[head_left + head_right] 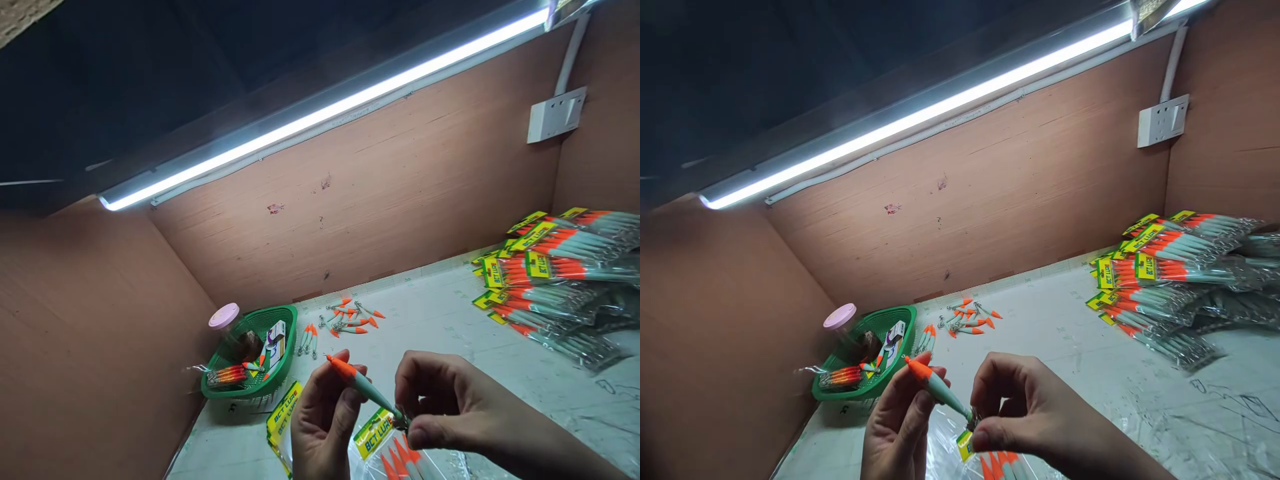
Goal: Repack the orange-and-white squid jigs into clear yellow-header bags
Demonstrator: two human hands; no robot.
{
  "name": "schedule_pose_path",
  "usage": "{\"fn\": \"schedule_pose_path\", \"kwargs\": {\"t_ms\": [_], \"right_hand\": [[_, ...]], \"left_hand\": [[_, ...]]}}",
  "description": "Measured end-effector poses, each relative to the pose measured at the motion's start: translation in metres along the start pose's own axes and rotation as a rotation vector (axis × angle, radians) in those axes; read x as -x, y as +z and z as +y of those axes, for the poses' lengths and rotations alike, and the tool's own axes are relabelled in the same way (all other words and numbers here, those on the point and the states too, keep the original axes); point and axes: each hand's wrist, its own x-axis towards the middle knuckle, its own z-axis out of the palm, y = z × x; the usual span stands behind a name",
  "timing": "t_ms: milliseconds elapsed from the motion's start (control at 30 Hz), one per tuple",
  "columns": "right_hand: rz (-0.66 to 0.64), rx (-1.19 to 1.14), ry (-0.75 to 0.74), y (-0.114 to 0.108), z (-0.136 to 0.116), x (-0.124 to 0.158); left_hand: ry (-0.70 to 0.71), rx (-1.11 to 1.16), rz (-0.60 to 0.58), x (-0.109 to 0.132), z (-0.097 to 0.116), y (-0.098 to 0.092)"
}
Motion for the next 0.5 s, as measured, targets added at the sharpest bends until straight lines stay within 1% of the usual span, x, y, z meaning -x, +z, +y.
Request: {"fn": "schedule_pose_path", "kwargs": {"t_ms": [167,300,433,500], "right_hand": [[0.023,0.023,0.0,0.001,0.003,-0.001],[0.026,0.087,0.003,0.0,0.004,-0.001],[0.012,0.276,-0.003,-0.005,0.003,-0.003],[-0.026,0.384,0.008,-0.012,0.005,-0.004]], "left_hand": [[-0.049,-0.007,-0.03,-0.001,0.0,-0.001],[-0.064,0.005,-0.064,0.0,-0.003,-0.001],[-0.103,0.022,-0.136,0.0,-0.007,0.0],[-0.115,0.036,-0.165,-0.002,-0.009,0.0]]}}
